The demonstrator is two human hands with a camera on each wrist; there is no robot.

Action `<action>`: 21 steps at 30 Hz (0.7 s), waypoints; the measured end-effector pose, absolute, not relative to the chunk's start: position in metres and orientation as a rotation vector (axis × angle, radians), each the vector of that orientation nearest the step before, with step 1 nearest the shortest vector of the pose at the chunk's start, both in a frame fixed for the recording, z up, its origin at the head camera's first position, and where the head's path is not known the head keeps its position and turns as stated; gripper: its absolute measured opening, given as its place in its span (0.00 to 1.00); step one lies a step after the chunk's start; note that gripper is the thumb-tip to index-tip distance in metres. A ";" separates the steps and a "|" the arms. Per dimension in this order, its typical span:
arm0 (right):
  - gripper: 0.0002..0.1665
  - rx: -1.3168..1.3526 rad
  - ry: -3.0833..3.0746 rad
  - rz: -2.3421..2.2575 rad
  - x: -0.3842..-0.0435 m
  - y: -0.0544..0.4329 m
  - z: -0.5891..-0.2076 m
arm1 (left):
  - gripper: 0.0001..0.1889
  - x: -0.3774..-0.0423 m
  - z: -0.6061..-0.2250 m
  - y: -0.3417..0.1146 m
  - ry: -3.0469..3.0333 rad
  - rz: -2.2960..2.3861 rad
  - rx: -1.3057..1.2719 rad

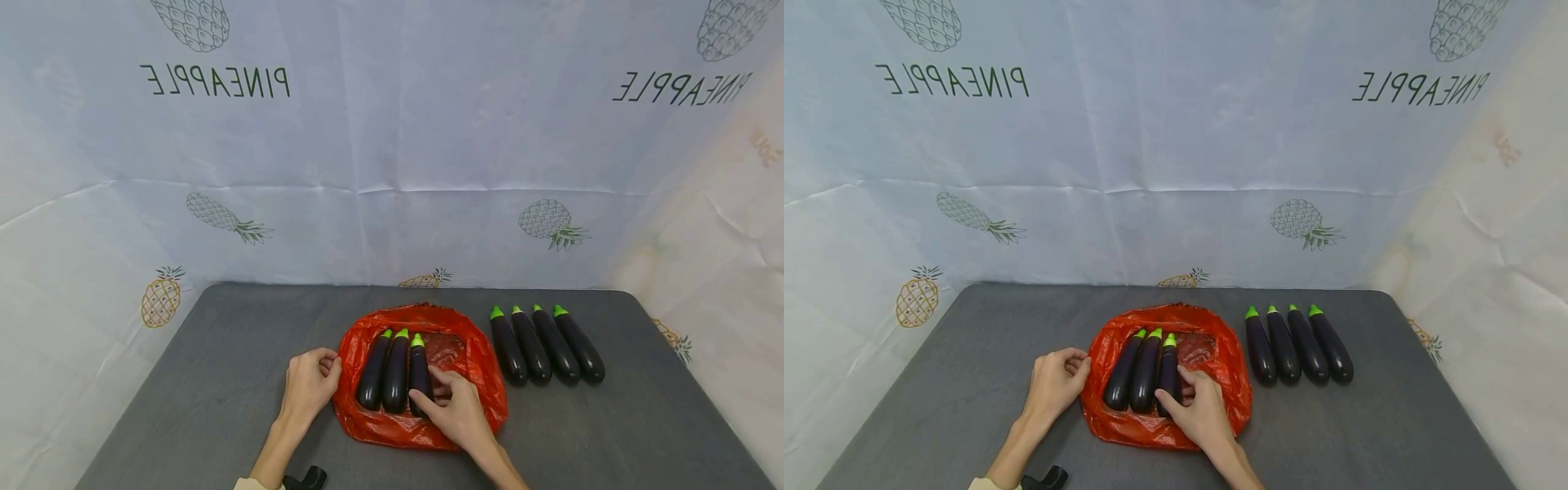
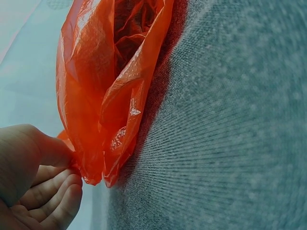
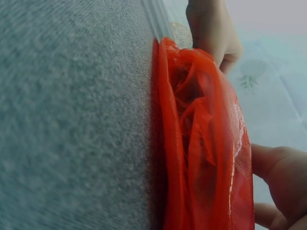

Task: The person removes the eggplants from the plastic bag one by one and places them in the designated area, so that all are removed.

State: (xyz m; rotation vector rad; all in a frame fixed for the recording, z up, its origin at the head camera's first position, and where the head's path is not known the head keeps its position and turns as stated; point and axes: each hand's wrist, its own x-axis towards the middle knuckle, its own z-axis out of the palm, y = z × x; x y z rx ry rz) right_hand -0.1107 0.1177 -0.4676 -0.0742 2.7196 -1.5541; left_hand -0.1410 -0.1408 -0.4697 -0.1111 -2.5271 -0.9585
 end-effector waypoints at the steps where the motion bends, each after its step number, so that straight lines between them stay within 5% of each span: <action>1: 0.35 -0.079 2.726 -1.553 -0.111 0.117 -0.468 | 0.03 -0.141 -0.470 -0.141 -2.527 -0.958 -0.110; 21: 0.32 -0.028 2.714 -1.730 -0.113 0.126 -0.454 | 0.03 -0.141 -0.468 -0.142 -2.551 -0.964 -0.086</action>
